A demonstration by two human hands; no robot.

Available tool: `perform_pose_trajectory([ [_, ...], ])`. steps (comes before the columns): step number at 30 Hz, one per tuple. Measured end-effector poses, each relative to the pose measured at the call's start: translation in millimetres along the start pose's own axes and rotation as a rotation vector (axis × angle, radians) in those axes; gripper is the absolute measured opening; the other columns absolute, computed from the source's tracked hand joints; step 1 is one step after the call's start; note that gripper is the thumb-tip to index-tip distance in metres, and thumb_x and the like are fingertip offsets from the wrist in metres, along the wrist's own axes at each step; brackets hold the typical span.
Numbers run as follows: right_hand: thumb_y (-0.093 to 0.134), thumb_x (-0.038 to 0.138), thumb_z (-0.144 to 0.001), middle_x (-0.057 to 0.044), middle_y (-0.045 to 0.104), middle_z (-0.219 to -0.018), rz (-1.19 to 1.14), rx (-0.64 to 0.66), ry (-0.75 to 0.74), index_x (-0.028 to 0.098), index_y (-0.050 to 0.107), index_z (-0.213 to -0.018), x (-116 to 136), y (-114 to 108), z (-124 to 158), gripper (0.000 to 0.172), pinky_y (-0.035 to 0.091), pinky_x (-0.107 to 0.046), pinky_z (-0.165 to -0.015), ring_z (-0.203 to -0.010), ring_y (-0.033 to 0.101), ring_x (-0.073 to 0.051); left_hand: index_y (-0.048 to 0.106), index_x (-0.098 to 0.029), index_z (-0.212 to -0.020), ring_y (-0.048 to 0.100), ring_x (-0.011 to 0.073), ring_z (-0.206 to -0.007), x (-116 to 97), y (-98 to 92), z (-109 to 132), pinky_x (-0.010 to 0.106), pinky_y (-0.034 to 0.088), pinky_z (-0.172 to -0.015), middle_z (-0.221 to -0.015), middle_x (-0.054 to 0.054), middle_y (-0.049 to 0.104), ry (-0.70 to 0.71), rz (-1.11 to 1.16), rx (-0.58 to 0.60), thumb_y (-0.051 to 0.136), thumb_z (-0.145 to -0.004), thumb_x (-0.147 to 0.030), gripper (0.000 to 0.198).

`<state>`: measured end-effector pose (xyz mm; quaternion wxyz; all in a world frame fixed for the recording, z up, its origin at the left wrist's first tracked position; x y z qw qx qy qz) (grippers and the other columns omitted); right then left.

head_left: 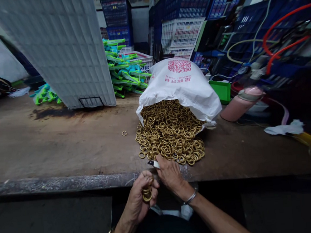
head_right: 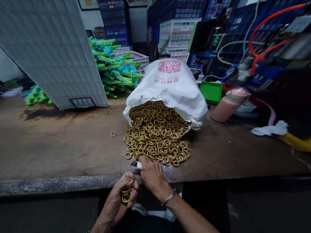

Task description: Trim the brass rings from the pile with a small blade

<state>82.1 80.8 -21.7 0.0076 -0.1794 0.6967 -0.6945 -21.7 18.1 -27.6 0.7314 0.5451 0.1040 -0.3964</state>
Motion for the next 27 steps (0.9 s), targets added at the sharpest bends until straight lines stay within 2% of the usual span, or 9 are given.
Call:
perform_pose_trajectory([
  [3,0.044,0.009,-0.074,-0.002,0.062,-0.071,-0.005,0.016,0.009,0.02,0.049,-0.085,-2,1,0,0.016,0.019,-0.026,-0.052,-0.06,0.054,-0.013,0.051,-0.017,-0.092,0.048,0.0069,-0.048,-1,-0.7,-1,0.014,0.03,-0.036,-0.07,0.001,0.056,-0.035,0.053,0.017,0.054,-0.076,-0.026,0.018],
  [6,0.041,0.008,-0.074,-0.001,0.059,-0.069,-0.087,-0.03,-0.014,0.019,0.049,-0.083,-7,0,0,0.016,0.021,-0.025,-0.053,-0.059,0.051,-0.013,0.054,-0.014,-0.079,0.05,0.0076,-0.054,-2,-1.6,-5,0.014,0.032,-0.037,-0.074,0.003,0.056,-0.036,0.088,0.004,0.057,-0.074,-0.027,0.015],
  [9,0.039,0.012,-0.077,0.001,0.054,-0.064,-0.296,-0.047,-0.039,0.02,0.048,-0.078,-14,-4,1,0.012,0.025,-0.023,-0.053,-0.057,0.048,-0.012,0.051,-0.014,-0.07,0.051,0.0081,-0.057,-4,-3.2,-10,0.014,0.032,-0.037,-0.074,0.003,0.056,0.004,0.073,-0.064,0.061,-0.072,-0.028,0.017],
  [13,0.033,0.028,-0.086,0.004,0.048,-0.058,-0.683,0.024,-0.008,0.02,0.044,-0.069,-19,-14,8,0.022,0.031,-0.021,-0.054,-0.055,0.045,-0.01,0.051,-0.014,-0.072,0.048,0.007,-0.051,-7,0.1,-16,0.013,0.033,-0.036,-0.066,-0.001,0.054,0.1,-0.121,-0.135,0.065,-0.068,-0.033,0.023],
  [17,0.035,0.033,-0.086,0.004,0.048,-0.058,-0.869,0.118,-0.018,0.019,0.046,-0.069,-16,-21,18,0.025,0.035,-0.021,-0.058,-0.058,0.047,-0.01,0.053,-0.017,-0.089,0.043,0.0063,-0.042,-7,5.9,-17,0.014,0.033,-0.034,-0.055,-0.005,0.05,0.154,-0.4,-0.203,0.062,-0.069,-0.042,0.033],
  [22,0.041,0.036,-0.083,0.005,0.049,-0.054,-1.006,0.16,0.081,0.018,0.048,-0.069,-17,-14,23,0.024,0.036,-0.021,-0.055,-0.052,0.044,-0.009,0.056,-0.016,-0.071,0.034,0.0048,-0.035,-4,8.3,-15,0.016,0.029,-0.035,-0.045,-0.007,0.043,0.201,-0.621,-0.235,0.056,-0.073,-0.042,0.026],
  [27,0.035,0.047,-0.083,0.006,0.041,-0.047,-1.129,0.256,0.221,0.018,0.045,-0.061,-18,-1,24,0.038,0.027,-0.02,-0.042,-0.04,0.032,-0.006,0.061,-0.016,-0.067,0.048,0.009,-0.051,-8,13.1,-11,0.018,0.037,-0.047,-0.059,-0.001,0.057,0.415,-0.763,-0.199,0.057,-0.074,-0.034,0.019],
])
Point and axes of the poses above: each hand's wrist, its own z-axis away from the middle knuckle, its own y-axis out of the palm, x = y × z, the point moved 4 cm from there along -z, towards the middle knuckle
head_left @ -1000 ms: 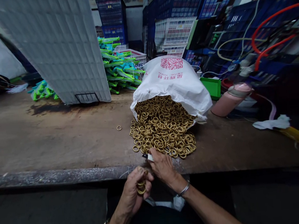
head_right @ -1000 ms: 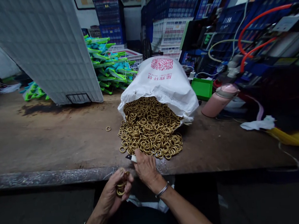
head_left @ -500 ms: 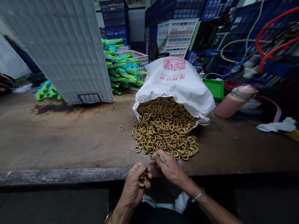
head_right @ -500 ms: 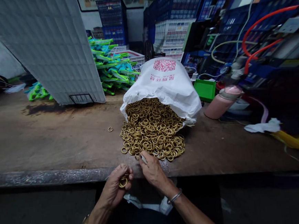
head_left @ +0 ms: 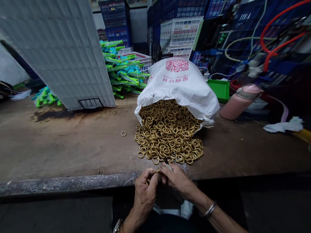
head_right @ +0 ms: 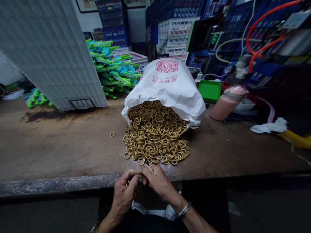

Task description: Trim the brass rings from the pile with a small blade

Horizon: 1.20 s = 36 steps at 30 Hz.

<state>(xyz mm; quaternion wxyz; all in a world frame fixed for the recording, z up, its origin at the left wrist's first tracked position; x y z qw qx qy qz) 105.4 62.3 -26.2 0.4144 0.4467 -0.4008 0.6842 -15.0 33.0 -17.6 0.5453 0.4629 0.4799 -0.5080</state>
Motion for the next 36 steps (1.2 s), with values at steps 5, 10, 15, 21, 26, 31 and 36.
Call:
perform_pose_trajectory([
  [5,0.043,0.036,-0.078,0.006,0.042,-0.054,0.181,-0.131,-0.119,0.019,0.042,-0.061,8,-6,-2,0.025,0.032,-0.02,-0.052,-0.053,0.038,-0.008,0.054,-0.017,-0.072,0.037,0.0054,-0.037,9,5.5,1,0.016,0.03,-0.035,-0.051,-0.006,0.045,-0.218,0.08,0.097,0.053,-0.075,-0.043,0.026],
  [10,0.042,0.032,-0.079,0.006,0.041,-0.056,0.365,-0.139,-0.165,0.019,0.043,-0.062,16,-5,3,0.021,0.029,-0.02,-0.053,-0.055,0.037,-0.009,0.047,-0.017,-0.067,0.035,0.0042,-0.035,13,8.4,0,0.014,0.03,-0.035,-0.046,-0.008,0.041,-0.289,0.166,0.184,0.05,-0.076,-0.046,0.031],
  [15,0.04,0.03,-0.08,0.006,0.043,-0.059,0.28,-0.109,-0.166,0.019,0.044,-0.064,12,-2,0,0.02,0.031,-0.02,-0.054,-0.057,0.039,-0.009,0.046,-0.017,-0.068,0.034,0.0028,-0.035,17,8.2,1,0.014,0.028,-0.034,-0.052,-0.007,0.044,-0.321,0.284,0.187,0.053,-0.075,-0.045,0.03],
  [21,0.035,0.031,-0.083,0.004,0.046,-0.059,0.253,-0.118,-0.169,0.019,0.046,-0.068,7,-4,-2,0.022,0.033,-0.021,-0.055,-0.057,0.043,-0.01,0.046,-0.017,-0.073,0.036,0.0025,-0.038,13,8.4,3,0.014,0.029,-0.034,-0.059,-0.006,0.046,-0.319,0.348,0.185,0.053,-0.075,-0.048,0.031],
  [26,0.036,0.018,-0.079,0.002,0.05,-0.06,0.563,-0.085,-0.221,0.02,0.048,-0.074,8,-1,8,0.013,0.03,-0.021,-0.054,-0.056,0.045,-0.011,0.044,-0.018,-0.074,0.038,0.003,-0.04,13,4.2,1,0.013,0.031,-0.036,-0.06,-0.005,0.046,-0.296,0.289,0.155,0.051,-0.076,-0.047,0.03],
  [31,0.036,0.007,-0.071,0.002,0.055,-0.065,0.736,-0.042,-0.266,0.021,0.049,-0.083,7,3,12,0.022,0.027,-0.021,-0.055,-0.06,0.049,-0.012,0.045,-0.018,-0.073,0.038,0.0033,-0.039,15,3.2,-1,0.013,0.031,-0.036,-0.056,-0.006,0.045,-0.278,0.214,0.142,0.051,-0.076,-0.046,0.029],
  [36,0.037,0.006,-0.068,0.001,0.055,-0.062,0.853,-0.046,-0.244,0.02,0.049,-0.085,3,3,10,0.025,0.022,-0.022,-0.052,-0.056,0.048,-0.012,0.045,-0.018,-0.07,0.038,0.0037,-0.039,17,1.6,-1,0.013,0.03,-0.035,-0.054,-0.006,0.045,-0.231,0.125,0.123,0.053,-0.075,-0.046,0.029],
])
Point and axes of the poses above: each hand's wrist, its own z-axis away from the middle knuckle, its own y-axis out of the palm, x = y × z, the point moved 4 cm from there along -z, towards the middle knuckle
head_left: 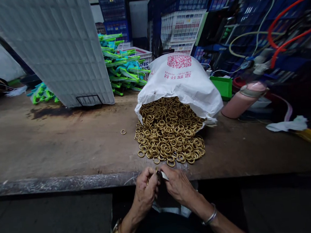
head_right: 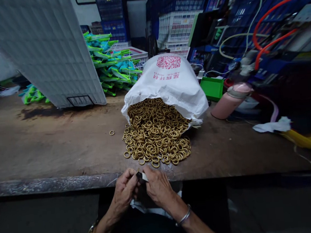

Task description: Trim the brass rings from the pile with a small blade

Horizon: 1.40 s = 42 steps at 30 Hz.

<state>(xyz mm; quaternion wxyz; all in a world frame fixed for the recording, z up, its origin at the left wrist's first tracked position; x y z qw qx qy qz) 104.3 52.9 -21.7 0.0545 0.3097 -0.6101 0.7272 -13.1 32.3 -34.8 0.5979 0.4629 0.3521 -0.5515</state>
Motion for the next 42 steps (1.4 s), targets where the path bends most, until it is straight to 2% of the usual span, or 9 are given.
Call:
perform_pose_trajectory([
  [4,0.039,0.005,-0.065,0.001,0.057,-0.063,0.067,0.026,0.025,0.019,0.049,-0.087,-4,3,-1,0.029,0.02,-0.023,-0.052,-0.054,0.047,-0.012,0.044,-0.018,-0.068,0.038,0.0037,-0.039,-2,0.6,5,0.013,0.031,-0.036,-0.054,-0.006,0.044,0.006,0.006,0.039,0.051,-0.077,-0.044,0.029],
  [9,0.038,0.007,-0.07,0.0,0.056,-0.061,0.107,-0.048,0.114,0.018,0.048,-0.086,-12,-2,-6,0.022,0.019,-0.024,-0.05,-0.053,0.048,-0.013,0.044,-0.018,-0.069,0.036,0.0032,-0.038,-6,5.1,14,0.014,0.031,-0.035,-0.056,-0.005,0.046,-0.032,0.069,0.125,0.05,-0.077,-0.045,0.029],
  [16,0.036,0.003,-0.063,-0.001,0.061,-0.069,-0.012,0.013,-0.038,0.019,0.047,-0.086,6,-1,3,0.03,0.027,-0.022,-0.055,-0.063,0.054,-0.014,0.043,-0.018,-0.073,0.035,0.0027,-0.038,-2,1.0,11,0.013,0.031,-0.036,-0.054,-0.007,0.043,-0.051,0.08,0.073,0.05,-0.078,-0.044,0.027],
  [21,0.037,0.005,-0.066,-0.003,0.062,-0.073,0.059,0.073,0.03,0.018,0.048,-0.088,14,2,5,0.028,0.026,-0.023,-0.056,-0.065,0.055,-0.015,0.043,-0.018,-0.071,0.037,0.0031,-0.039,1,-1.6,12,0.014,0.031,-0.036,-0.055,-0.006,0.046,-0.002,0.054,0.077,0.051,-0.078,-0.044,0.028],
  [26,0.039,0.007,-0.069,-0.004,0.063,-0.073,0.177,0.074,0.082,0.017,0.049,-0.091,13,4,0,0.026,0.021,-0.025,-0.053,-0.063,0.054,-0.016,0.042,-0.018,-0.071,0.037,0.0022,-0.038,4,-5.7,18,0.012,0.03,-0.035,-0.056,-0.006,0.046,-0.058,0.16,0.099,0.051,-0.078,-0.042,0.026],
  [31,0.039,0.006,-0.071,-0.004,0.061,-0.067,0.223,-0.017,0.196,0.017,0.049,-0.087,-12,-6,-11,0.022,0.02,-0.025,-0.053,-0.059,0.052,-0.014,0.046,-0.017,-0.075,0.038,0.0025,-0.037,1,0.1,32,0.013,0.03,-0.032,-0.058,-0.006,0.048,-0.078,0.265,0.226,0.052,-0.079,-0.038,0.022],
  [33,0.038,0.005,-0.071,-0.004,0.06,-0.066,0.219,-0.065,0.165,0.017,0.048,-0.085,-16,-10,-13,0.021,0.022,-0.025,-0.054,-0.061,0.053,-0.015,0.046,-0.017,-0.075,0.038,0.0027,-0.037,1,1.3,33,0.013,0.03,-0.032,-0.058,-0.005,0.048,-0.072,0.326,0.23,0.053,-0.079,-0.036,0.021],
  [37,0.038,0.005,-0.072,-0.003,0.061,-0.075,0.152,-0.117,0.014,0.019,0.046,-0.091,-3,-6,-14,0.025,0.025,-0.024,-0.057,-0.066,0.055,-0.014,0.049,-0.015,-0.074,0.037,0.0023,-0.038,3,-0.6,27,0.013,0.03,-0.033,-0.06,-0.003,0.049,-0.062,0.392,0.199,0.048,-0.082,-0.036,0.023],
  [42,0.04,0.013,-0.08,-0.003,0.063,-0.085,0.268,-0.112,0.099,0.021,0.047,-0.095,8,6,-21,0.018,0.025,-0.025,-0.057,-0.071,0.057,-0.015,0.053,-0.012,-0.076,0.037,0.0028,-0.039,-1,-5.0,23,0.013,0.028,-0.034,-0.056,-0.002,0.049,-0.09,0.464,0.193,0.047,-0.083,-0.033,0.023],
])
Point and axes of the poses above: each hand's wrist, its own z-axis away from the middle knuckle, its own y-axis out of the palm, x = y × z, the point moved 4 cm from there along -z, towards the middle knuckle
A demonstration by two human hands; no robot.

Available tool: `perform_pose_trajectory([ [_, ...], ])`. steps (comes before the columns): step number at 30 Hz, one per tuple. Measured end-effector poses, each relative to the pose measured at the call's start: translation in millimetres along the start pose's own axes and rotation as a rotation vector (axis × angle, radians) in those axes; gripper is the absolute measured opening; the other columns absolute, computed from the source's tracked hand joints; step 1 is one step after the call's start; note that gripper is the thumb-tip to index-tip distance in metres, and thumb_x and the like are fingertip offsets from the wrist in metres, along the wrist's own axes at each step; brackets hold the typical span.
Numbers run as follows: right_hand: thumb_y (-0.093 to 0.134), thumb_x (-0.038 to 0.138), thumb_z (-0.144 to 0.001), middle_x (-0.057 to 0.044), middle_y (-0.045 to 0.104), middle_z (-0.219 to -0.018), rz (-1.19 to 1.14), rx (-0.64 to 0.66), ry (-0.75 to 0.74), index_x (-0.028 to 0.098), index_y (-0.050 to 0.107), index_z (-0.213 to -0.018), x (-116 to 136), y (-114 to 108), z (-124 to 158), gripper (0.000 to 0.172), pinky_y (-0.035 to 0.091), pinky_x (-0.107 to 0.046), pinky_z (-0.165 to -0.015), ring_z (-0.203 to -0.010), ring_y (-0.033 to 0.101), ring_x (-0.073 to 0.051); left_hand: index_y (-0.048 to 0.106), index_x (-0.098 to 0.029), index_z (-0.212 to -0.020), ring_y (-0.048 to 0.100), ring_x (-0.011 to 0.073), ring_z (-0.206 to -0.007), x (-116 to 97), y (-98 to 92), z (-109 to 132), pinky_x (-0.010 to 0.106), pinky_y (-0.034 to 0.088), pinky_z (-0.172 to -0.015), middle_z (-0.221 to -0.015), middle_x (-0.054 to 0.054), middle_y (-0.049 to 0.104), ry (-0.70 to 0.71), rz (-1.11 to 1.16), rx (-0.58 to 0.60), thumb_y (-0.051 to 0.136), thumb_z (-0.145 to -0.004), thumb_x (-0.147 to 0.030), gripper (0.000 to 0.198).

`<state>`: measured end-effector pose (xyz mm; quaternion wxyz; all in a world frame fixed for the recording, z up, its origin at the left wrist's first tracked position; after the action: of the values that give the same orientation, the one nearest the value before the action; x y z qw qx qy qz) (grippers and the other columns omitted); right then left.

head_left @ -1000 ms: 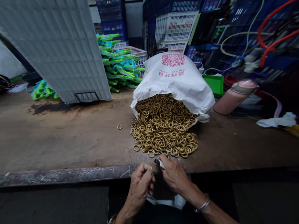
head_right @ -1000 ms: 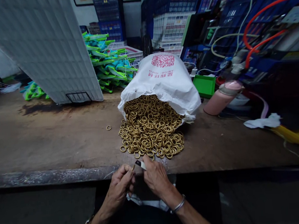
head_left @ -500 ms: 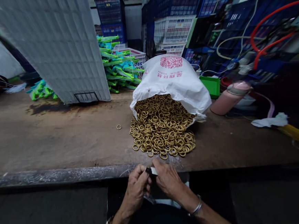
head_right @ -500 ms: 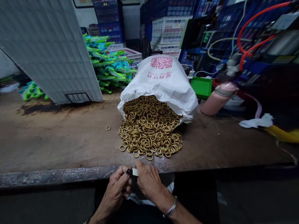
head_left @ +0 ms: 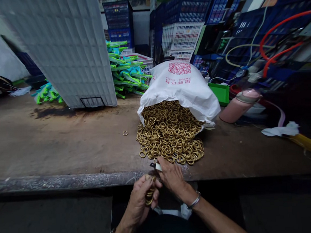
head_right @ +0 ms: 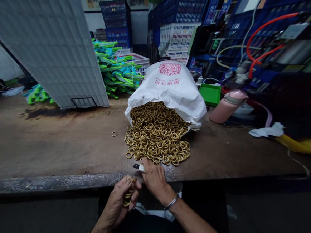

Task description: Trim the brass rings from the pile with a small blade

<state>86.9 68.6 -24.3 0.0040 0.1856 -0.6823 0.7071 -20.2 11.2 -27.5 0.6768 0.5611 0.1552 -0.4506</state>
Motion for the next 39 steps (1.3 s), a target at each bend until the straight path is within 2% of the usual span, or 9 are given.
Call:
perform_pose_trajectory([
  [4,0.039,0.009,-0.08,-0.004,0.063,-0.081,0.082,0.006,0.023,0.02,0.048,-0.094,0,4,-5,0.02,0.023,-0.026,-0.055,-0.067,0.056,-0.015,0.049,-0.018,-0.084,0.045,0.0059,-0.046,-5,-2.2,1,0.013,0.029,-0.034,-0.072,0.001,0.056,-0.007,0.134,-0.021,0.053,-0.078,-0.025,0.011],
  [7,0.038,0.007,-0.079,-0.005,0.063,-0.077,0.051,-0.016,-0.003,0.019,0.049,-0.093,-5,4,-4,0.022,0.023,-0.026,-0.054,-0.064,0.055,-0.014,0.05,-0.018,-0.096,0.049,0.0075,-0.052,-4,-4.7,1,0.014,0.031,-0.036,-0.074,0.002,0.056,-0.04,0.199,0.002,0.054,-0.076,-0.022,0.021],
  [10,0.038,0.008,-0.077,-0.003,0.059,-0.07,-0.081,-0.018,0.01,0.018,0.049,-0.086,-13,1,-2,0.018,0.023,-0.025,-0.053,-0.061,0.052,-0.014,0.054,-0.014,-0.087,0.052,0.0088,-0.058,-4,-8.1,0,0.014,0.032,-0.038,-0.077,0.004,0.056,-0.05,0.255,-0.005,0.057,-0.075,-0.025,0.016],
  [13,0.038,0.019,-0.079,0.001,0.051,-0.061,-0.379,-0.015,0.044,0.019,0.045,-0.072,-20,-6,-1,0.01,0.027,-0.023,-0.053,-0.057,0.045,-0.012,0.053,-0.013,-0.073,0.053,0.0086,-0.058,-5,-9.0,-3,0.013,0.03,-0.037,-0.075,0.004,0.057,-0.059,0.279,-0.06,0.062,-0.072,-0.026,0.016],
  [17,0.039,0.036,-0.079,0.007,0.035,-0.051,-0.92,0.092,0.157,0.021,0.037,-0.064,-24,-8,1,0.022,0.025,-0.02,-0.044,-0.045,0.031,-0.007,0.053,-0.014,-0.069,0.053,0.0087,-0.056,-8,-3.9,-10,0.014,0.031,-0.037,-0.072,0.003,0.059,-0.029,0.164,-0.109,0.068,-0.065,-0.024,0.018],
  [23,0.055,0.048,-0.07,0.014,0.025,-0.046,-1.554,0.4,0.318,0.022,0.034,-0.072,-15,-7,3,0.034,0.013,-0.017,-0.034,-0.034,0.013,-0.002,0.061,-0.015,-0.086,0.042,0.0062,-0.037,-16,-1.4,-26,0.017,0.034,-0.038,-0.047,-0.006,0.05,0.239,-0.399,-0.277,0.058,-0.071,-0.028,0.02],
  [26,0.064,0.046,-0.064,0.014,0.027,-0.045,-1.733,0.486,0.342,0.022,0.034,-0.074,-14,-11,0,0.04,0.014,-0.016,-0.033,-0.033,0.013,-0.001,0.065,-0.018,-0.089,0.059,0.0135,-0.066,-26,5.6,-32,0.024,0.046,-0.063,-0.072,0.002,0.065,0.513,-0.661,-0.223,0.053,-0.075,-0.024,0.019],
  [29,0.069,0.041,-0.062,0.015,0.025,-0.043,-1.859,0.574,0.365,0.021,0.035,-0.073,-16,-12,-2,0.041,0.014,-0.015,-0.033,-0.033,0.011,0.0,0.066,-0.02,-0.091,0.059,0.0178,-0.084,-31,10.2,-34,0.029,0.044,-0.077,-0.089,0.005,0.066,0.68,-0.792,-0.144,0.05,-0.077,-0.019,0.021],
  [39,0.067,0.027,-0.068,0.015,0.029,-0.044,-2.039,0.728,0.436,0.021,0.036,-0.074,-26,-8,1,0.032,0.013,-0.015,-0.034,-0.032,0.01,0.0,0.07,-0.023,-0.087,0.054,0.0193,-0.075,-36,8.0,-46,0.029,0.041,-0.073,-0.08,0.009,0.062,0.526,-0.703,0.054,0.062,-0.069,-0.016,0.021],
])
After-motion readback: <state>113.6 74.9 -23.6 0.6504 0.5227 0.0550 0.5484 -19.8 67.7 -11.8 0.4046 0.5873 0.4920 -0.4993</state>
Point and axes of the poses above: each hand's wrist, its own z-axis away from the middle knuckle, its own y-axis out of the palm, x = y × z, the point moved 4 cm from there along -z, towards the middle knuckle
